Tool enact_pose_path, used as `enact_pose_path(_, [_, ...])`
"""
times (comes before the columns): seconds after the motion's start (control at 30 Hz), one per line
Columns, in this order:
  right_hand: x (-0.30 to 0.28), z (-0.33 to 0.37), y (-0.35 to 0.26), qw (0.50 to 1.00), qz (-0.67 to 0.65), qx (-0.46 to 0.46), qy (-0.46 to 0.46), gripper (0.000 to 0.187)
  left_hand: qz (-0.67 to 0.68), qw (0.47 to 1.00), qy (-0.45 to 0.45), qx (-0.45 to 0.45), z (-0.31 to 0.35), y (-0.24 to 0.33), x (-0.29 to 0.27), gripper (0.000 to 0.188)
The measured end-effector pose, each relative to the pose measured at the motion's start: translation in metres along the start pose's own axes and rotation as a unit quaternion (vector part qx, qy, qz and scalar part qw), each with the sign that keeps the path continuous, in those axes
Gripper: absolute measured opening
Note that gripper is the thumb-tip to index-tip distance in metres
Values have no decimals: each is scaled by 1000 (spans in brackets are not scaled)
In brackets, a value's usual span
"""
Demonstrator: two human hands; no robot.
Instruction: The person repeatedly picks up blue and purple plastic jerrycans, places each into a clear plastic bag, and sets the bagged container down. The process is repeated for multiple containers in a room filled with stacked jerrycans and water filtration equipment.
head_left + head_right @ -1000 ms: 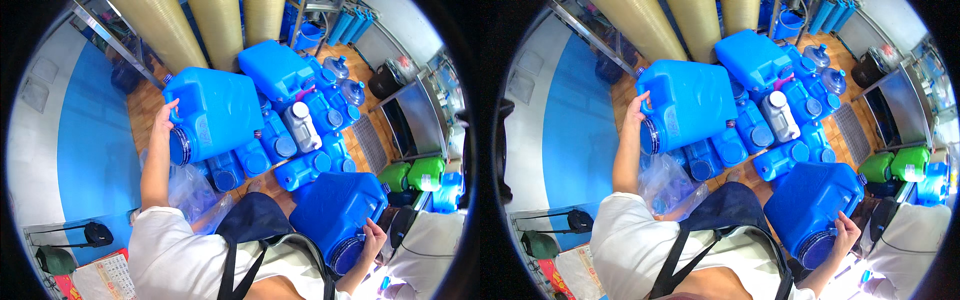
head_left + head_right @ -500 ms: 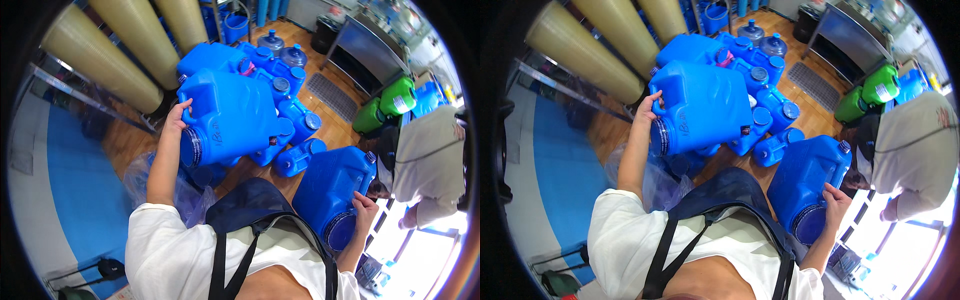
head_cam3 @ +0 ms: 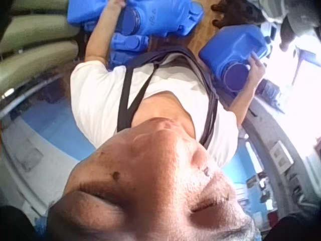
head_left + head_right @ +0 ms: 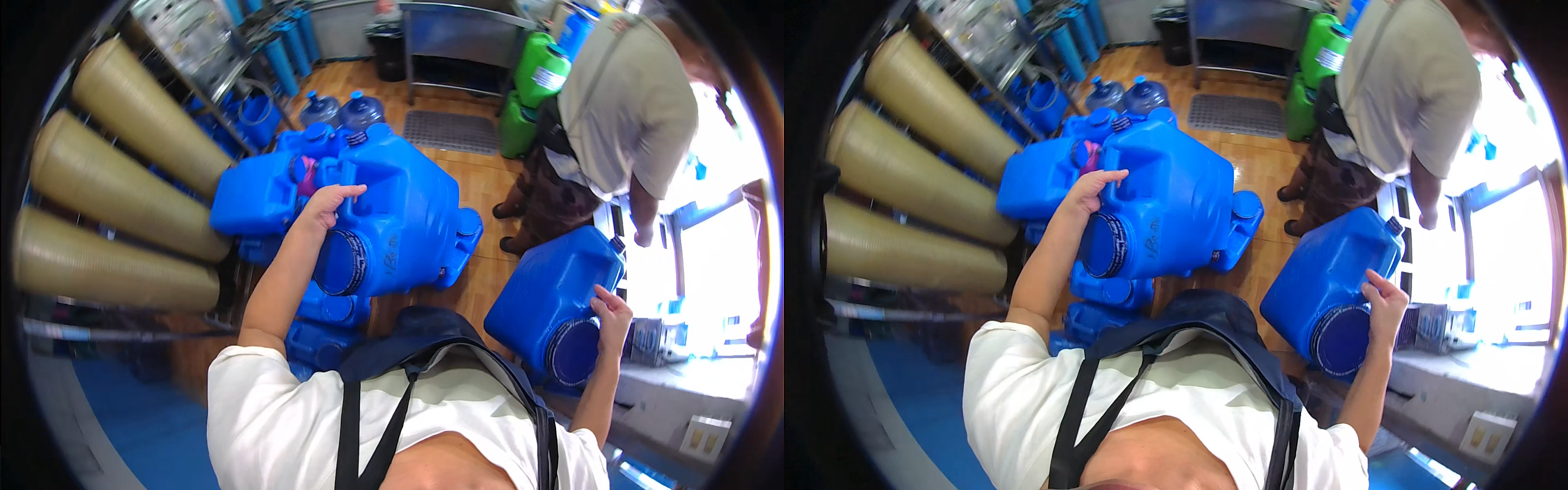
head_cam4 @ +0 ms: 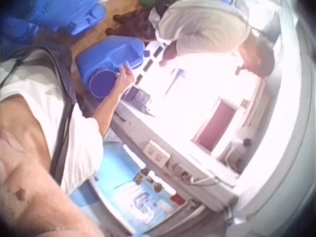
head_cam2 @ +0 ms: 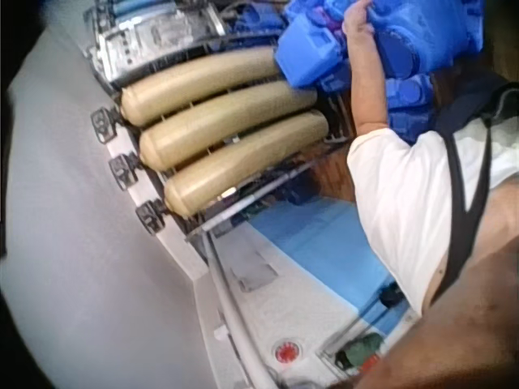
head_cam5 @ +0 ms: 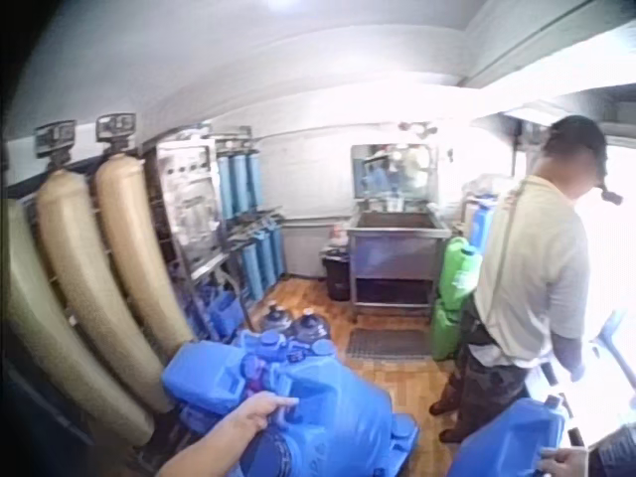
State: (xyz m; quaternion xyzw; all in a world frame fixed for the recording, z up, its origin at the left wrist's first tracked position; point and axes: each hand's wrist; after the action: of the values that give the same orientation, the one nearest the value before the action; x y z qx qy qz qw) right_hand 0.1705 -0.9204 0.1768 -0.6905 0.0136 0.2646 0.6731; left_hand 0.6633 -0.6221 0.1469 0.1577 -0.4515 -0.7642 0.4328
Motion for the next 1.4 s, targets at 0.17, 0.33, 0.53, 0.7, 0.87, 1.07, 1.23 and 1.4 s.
enact_pose_path(0.17, [-12, 15, -5, 998, -35, 3, 53, 33, -113, 990, -87, -23, -24, 20, 88, 22])
enact_pose_path(0.33, [-33, 23, -13, 990, -44, 15, 136, 34, -210, 958, -189, -46, -47, 14, 160, 28])
enact_pose_path(0.53, [-78, 8, -21, 969, -56, -6, 240, 31, -290, 913, -287, -5, -30, 1, 255, 48])
enact_pose_path(0.7, [-123, -48, -43, 964, 15, -19, 264, 32, -361, 882, -301, 47, -46, -8, 318, 50])
enact_pose_path(0.87, [-190, -140, -28, 964, 45, -23, 262, 36, -362, 859, -361, 40, -27, -1, 384, 48])
enact_pose_path(1.07, [-274, -235, 10, 966, 93, 65, 233, 37, -308, 866, -388, 64, -13, -8, 462, 41])
enact_pose_path(1.23, [-324, -282, 73, 943, 196, 38, 266, 34, -272, 873, -402, 35, -8, 0, 536, 36])
enact_pose_path(1.4, [-341, -285, 72, 936, 285, 50, 202, 40, -275, 880, -387, 21, -7, 5, 625, 38])
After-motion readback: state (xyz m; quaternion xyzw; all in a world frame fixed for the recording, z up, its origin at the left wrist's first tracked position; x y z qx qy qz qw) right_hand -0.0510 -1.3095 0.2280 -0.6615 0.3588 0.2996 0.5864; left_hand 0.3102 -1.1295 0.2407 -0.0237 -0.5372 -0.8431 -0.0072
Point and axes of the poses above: each hand's wrist, its own z-axis away from the middle knuckle, its own x-axis out of the palm, y = z × x, and after that the axes turned 2 degrees about y, right-handed
